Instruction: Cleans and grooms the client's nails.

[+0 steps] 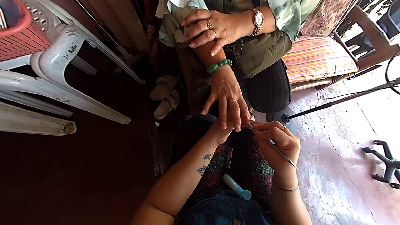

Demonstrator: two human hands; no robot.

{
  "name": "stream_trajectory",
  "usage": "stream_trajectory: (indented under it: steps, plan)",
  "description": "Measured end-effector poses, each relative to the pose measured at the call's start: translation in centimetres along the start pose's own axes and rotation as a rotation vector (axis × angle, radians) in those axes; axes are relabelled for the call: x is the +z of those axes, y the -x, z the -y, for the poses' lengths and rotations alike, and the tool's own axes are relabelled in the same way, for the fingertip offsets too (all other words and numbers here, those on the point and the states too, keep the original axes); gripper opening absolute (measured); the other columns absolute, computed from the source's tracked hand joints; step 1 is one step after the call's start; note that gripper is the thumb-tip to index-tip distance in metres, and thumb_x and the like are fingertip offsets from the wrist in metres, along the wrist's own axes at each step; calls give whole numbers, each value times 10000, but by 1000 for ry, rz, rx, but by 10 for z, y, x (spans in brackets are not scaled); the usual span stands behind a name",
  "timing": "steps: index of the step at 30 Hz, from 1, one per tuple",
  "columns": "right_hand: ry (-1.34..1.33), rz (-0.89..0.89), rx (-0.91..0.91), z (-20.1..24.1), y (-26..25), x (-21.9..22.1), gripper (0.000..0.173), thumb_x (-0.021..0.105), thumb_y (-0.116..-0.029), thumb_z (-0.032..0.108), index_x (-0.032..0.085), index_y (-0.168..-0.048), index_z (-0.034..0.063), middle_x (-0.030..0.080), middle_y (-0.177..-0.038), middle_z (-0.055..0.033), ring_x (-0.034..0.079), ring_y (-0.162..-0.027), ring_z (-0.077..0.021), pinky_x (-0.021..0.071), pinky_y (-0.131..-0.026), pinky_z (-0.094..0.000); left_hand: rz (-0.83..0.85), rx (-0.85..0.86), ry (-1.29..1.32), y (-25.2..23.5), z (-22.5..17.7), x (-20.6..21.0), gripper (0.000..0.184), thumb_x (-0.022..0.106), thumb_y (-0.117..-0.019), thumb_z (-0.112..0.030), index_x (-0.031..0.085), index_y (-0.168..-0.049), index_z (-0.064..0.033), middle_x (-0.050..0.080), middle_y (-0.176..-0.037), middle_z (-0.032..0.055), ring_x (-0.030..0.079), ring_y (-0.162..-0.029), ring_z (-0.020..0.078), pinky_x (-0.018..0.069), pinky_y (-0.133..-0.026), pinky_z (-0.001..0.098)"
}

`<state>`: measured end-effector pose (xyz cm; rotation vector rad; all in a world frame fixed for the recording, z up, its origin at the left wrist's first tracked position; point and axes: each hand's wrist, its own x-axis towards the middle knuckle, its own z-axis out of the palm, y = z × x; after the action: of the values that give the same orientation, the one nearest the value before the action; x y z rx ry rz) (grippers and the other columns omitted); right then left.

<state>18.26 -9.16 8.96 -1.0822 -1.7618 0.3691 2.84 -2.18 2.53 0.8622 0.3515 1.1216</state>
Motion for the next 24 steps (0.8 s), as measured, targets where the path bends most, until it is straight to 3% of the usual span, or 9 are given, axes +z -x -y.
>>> stream_trajectory:
  steps: [3, 6, 9, 17, 19, 21, 24]
  plan:
    - [45, -24, -20, -2, 0, 4, 101, 679, -840, -53, 710, -767, 9, 759, -948, -113, 742, -962, -155, 620, -817, -258, -11, -16, -20, 0, 0, 1, 24, 660, -959, -190, 680, -972, -193, 673, -880, -73, 642, -822, 28, 544, -768, 222]
    - [-17, -8, 0, 0, -1, 1, 107, 684, -839, -67, 707, -770, 11, 762, -948, -120, 750, -976, -187, 636, -829, -287, -4, -8, -11, -1, 0, 0, 36, 696, -935, -218, 688, -963, -197, 668, -849, -78, 630, -789, 21, 535, -756, 214]
    - [33, -14, -24, -1, -1, 4, 106, 678, -841, -52, 707, -756, 5, 763, -937, -122, 746, -969, -165, 617, -829, -260, -36, -32, -19, 0, -2, 1, 49, 650, -946, -139, 671, -973, -174, 667, -847, -70, 640, -799, 29, 544, -774, 219]
    - [84, 7, -25, 0, -4, 4, 100, 672, -842, -46, 717, -767, 2, 758, -927, -113, 742, -954, -144, 613, -819, -244, -23, -26, -22, 0, -1, 1, 54, 637, -954, -146, 679, -963, -178, 667, -856, -71, 639, -815, 28, 541, -791, 223]
    - [50, 89, 8, 1, -9, -6, 106, 664, -845, -51, 713, -770, 7, 762, -931, -104, 743, -964, -151, 618, -834, -264, -36, -29, -17, -1, -1, 2, 61, 650, -938, -120, 673, -965, -170, 669, -848, -62, 647, -806, 37, 550, -782, 228]
    - [-55, 184, 59, 3, -15, -21, 103, 682, -848, -60, 708, -781, 14, 773, -947, -103, 747, -994, -176, 619, -885, -306, -14, -21, -24, 0, 1, 0, 42, 677, -939, -187, 671, -976, -167, 677, -851, -52, 655, -814, 56, 551, -789, 239]
    - [-332, -63, 85, 5, -16, -9, 108, 751, -847, -47, 743, -856, 60, 751, -969, -91, 738, -785, -172, 651, -681, -306, 24, 54, -113, 5, 11, -7, 296, 703, -945, -435, 703, -1031, -152, 716, -866, -52, 681, -836, 60, 569, -837, 262]
